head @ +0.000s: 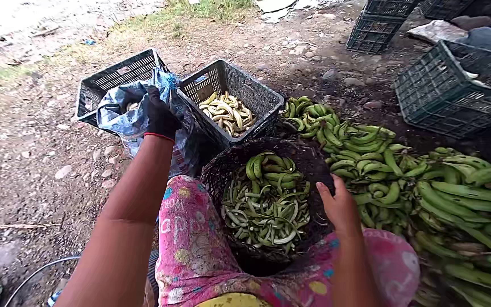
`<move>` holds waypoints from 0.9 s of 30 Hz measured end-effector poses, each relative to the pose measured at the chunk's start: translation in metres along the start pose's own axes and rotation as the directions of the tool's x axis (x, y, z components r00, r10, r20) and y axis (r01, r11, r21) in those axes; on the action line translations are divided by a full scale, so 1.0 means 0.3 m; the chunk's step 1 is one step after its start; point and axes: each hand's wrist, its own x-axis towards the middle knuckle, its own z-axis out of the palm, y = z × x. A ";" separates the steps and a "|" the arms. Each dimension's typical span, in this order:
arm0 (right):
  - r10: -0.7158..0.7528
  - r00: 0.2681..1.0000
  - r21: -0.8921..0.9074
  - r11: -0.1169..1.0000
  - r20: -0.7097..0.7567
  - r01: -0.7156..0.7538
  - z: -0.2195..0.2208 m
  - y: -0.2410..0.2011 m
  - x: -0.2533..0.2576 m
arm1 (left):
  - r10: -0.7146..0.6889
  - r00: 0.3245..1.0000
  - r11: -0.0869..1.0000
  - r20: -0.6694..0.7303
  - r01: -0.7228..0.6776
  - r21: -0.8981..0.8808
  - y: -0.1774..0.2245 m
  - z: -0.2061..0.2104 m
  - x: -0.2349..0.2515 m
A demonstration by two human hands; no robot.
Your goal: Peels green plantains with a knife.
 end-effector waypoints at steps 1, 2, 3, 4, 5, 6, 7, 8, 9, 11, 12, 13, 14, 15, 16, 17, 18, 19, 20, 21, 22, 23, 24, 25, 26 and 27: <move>0.025 1.000 0.009 1.000 0.006 -0.025 -0.017 0.002 0.001 | -0.052 0.995 0.999 0.089 0.051 0.012 -0.099 0.033 -0.026; 0.055 0.998 0.018 0.998 0.010 -0.055 -0.037 0.002 0.002 | -0.112 0.974 0.993 0.198 0.105 0.047 -0.196 0.063 -0.062; 0.084 0.996 0.018 0.996 0.008 -0.084 -0.058 0.002 0.002 | -0.172 0.937 0.983 0.305 0.145 0.110 -0.291 0.088 -0.100; 0.105 0.994 0.012 0.994 -0.004 -0.105 -0.080 0.005 0.000 | -0.230 0.890 0.967 0.393 0.163 0.195 -0.388 0.119 -0.138; 0.122 0.992 0.001 0.992 -0.015 -0.122 -0.104 0.011 -0.003 | -0.291 0.831 0.939 0.473 0.153 0.309 -0.478 0.140 -0.178; 0.142 0.990 -0.016 0.990 -0.020 -0.142 -0.129 0.017 -0.008 | -0.365 0.759 0.895 0.538 0.126 0.429 -0.555 0.157 -0.226; 0.165 0.986 -0.029 0.986 -0.018 -0.166 -0.153 0.029 -0.011 | -0.424 0.675 0.843 0.604 0.052 0.535 -0.638 0.175 -0.268; 0.190 0.982 -0.035 0.981 -0.013 -0.190 -0.173 0.042 -0.014 | -0.465 0.601 0.789 0.650 -0.051 0.612 -0.724 0.194 -0.309; 0.212 0.977 -0.027 0.977 -0.012 -0.212 -0.187 0.057 -0.015 | -0.497 0.539 0.730 0.680 -0.165 0.664 -0.799 0.226 -0.351; 0.251 0.968 -0.001 0.968 -0.002 -0.251 -0.203 0.077 -0.009 | -0.529 0.451 0.546 0.719 -0.467 0.695 -0.921 0.312 -0.434; 0.271 0.963 0.013 0.963 0.012 -0.271 -0.207 0.082 -0.002 | -0.543 0.441 0.411 0.715 -0.602 0.684 -0.958 0.354 -0.481; 0.285 0.958 0.030 0.958 0.028 -0.286 -0.207 0.086 0.008 | -0.547 0.466 0.271 0.695 -0.688 0.674 -0.983 0.395 -0.534; 0.298 0.953 0.047 0.953 0.050 -0.300 -0.205 0.090 0.019 | -0.541 0.506 0.138 0.671 -0.734 0.665 -1.016 0.433 -0.578; 0.309 0.948 0.065 0.947 0.078 -0.314 -0.201 0.095 0.031 | -0.530 0.549 0.044 0.646 -0.743 0.668 -1.055 0.465 -0.610; 0.314 0.944 0.080 0.943 0.098 -0.322 -0.197 0.101 0.044 | -0.511 0.589 -0.008 0.626 -0.731 0.682 -1.105 0.490 -0.625; 0.320 0.941 0.096 0.939 0.113 -0.331 -0.193 0.105 0.056 | -0.493 0.621 -0.029 0.609 -0.712 0.702 -1.159 0.508 -0.629; 0.322 0.939 0.108 0.936 0.120 -0.335 -0.190 0.108 0.066 | -0.486 0.639 -0.021 0.596 -0.690 0.723 -1.213 0.515 -0.623; 0.321 0.939 0.114 0.935 0.124 -0.335 -0.188 0.109 0.073 | -0.481 0.643 -0.005 0.597 -0.682 0.731 -1.256 0.513 -0.614; 0.321 0.938 0.110 0.936 0.130 -0.335 -0.188 0.107 0.077 | -0.475 0.638 0.001 0.607 -0.689 0.725 -1.283 0.508 -0.607; 0.325 0.935 0.100 0.935 0.139 -0.340 -0.189 0.101 0.078 | -0.471 0.625 0.015 0.623 -0.700 0.714 -1.296 0.500 -0.599; 0.327 0.934 0.095 0.935 0.143 -0.342 -0.191 0.095 0.078 | -0.475 0.604 0.053 0.640 -0.707 0.706 -1.296 0.489 -0.587; 0.328 0.933 0.096 0.934 0.146 -0.343 -0.191 0.089 0.076 | -0.483 0.577 0.114 0.658 -0.704 0.701 -1.282 0.473 -0.572; 0.327 0.933 0.100 0.934 0.148 -0.343 -0.190 0.084 0.076 | -0.494 0.555 0.182 0.669 -0.687 0.704 -1.258 0.452 -0.553; 0.327 0.933 0.101 0.934 0.150 -0.343 -0.188 0.080 0.076 | -0.503 0.547 0.255 0.669 -0.646 0.720 -1.232 0.427 -0.531; 0.323 0.935 0.100 0.936 0.147 -0.339 -0.184 0.075 0.077 | -0.510 0.551 0.365 0.660 -0.556 0.746 -1.194 0.401 -0.514; 0.310 0.940 0.095 0.941 0.144 -0.325 -0.178 0.072 0.078 | -0.529 0.547 0.490 0.649 -0.427 0.760 -1.138 0.377 -0.506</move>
